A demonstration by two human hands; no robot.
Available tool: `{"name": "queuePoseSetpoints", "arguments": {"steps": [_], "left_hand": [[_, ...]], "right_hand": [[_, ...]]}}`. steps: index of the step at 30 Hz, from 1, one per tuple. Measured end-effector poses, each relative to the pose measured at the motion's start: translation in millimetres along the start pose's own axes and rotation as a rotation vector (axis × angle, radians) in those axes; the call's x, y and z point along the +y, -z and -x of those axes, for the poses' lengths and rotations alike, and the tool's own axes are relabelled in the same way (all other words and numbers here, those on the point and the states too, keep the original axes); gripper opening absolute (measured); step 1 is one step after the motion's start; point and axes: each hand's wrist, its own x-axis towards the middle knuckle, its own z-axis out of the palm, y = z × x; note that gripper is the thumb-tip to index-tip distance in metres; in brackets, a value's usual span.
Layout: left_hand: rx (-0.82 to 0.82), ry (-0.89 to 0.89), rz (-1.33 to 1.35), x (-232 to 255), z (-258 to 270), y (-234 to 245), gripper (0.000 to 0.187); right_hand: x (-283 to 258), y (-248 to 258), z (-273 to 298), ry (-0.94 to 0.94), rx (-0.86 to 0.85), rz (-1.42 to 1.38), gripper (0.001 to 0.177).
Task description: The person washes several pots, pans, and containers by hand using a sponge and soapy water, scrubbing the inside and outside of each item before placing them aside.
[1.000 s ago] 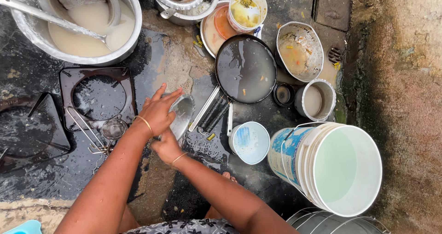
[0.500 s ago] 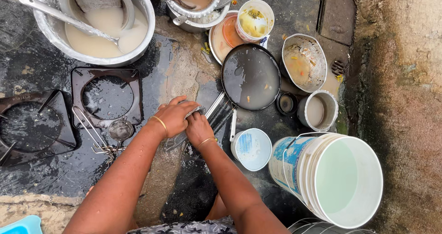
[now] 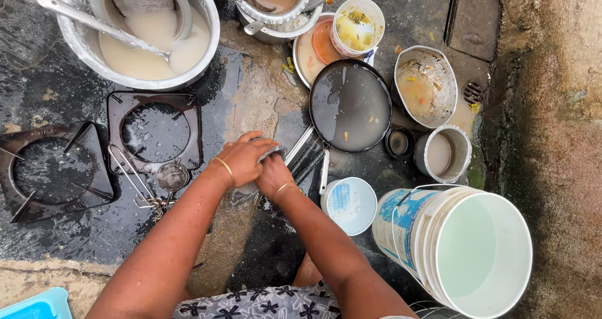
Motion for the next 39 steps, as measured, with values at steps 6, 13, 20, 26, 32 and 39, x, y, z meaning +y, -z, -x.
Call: {"name": "queuePoseSetpoints", "arguments": {"steps": [6, 13, 20, 26, 32, 39], "left_hand": [[0.053, -0.049, -0.046, -5, -9, 2, 0.067], [-0.021, 0.075, 0.034, -7, -22, 14, 0.049], [0.036, -0.024, 0.006, -12, -20, 3, 0.049], [0.044, 0.010, 0.011, -10, -31, -3, 0.046], [0.037, -0.006, -0.040, -14, -35, -5, 0.049], [0.208, -0.141, 0.131, -17, -11, -12, 0.058]], "right_hand": [[-55, -10, 0, -0.174, 0.056, -0.713, 0.039], [-25, -19, 23, -0.233, 0.100, -1.651, 0.044], [-22, 15, 37, -0.012, 0.304, -0.390, 0.037], [-46, -4, 39, -0.119, -0.199, -1.171, 0.061], [38, -11, 14, 0.081, -0.094, 0.277, 0.061], [-53, 23, 22, -0.193, -0.187, -1.487, 0.044]]}}
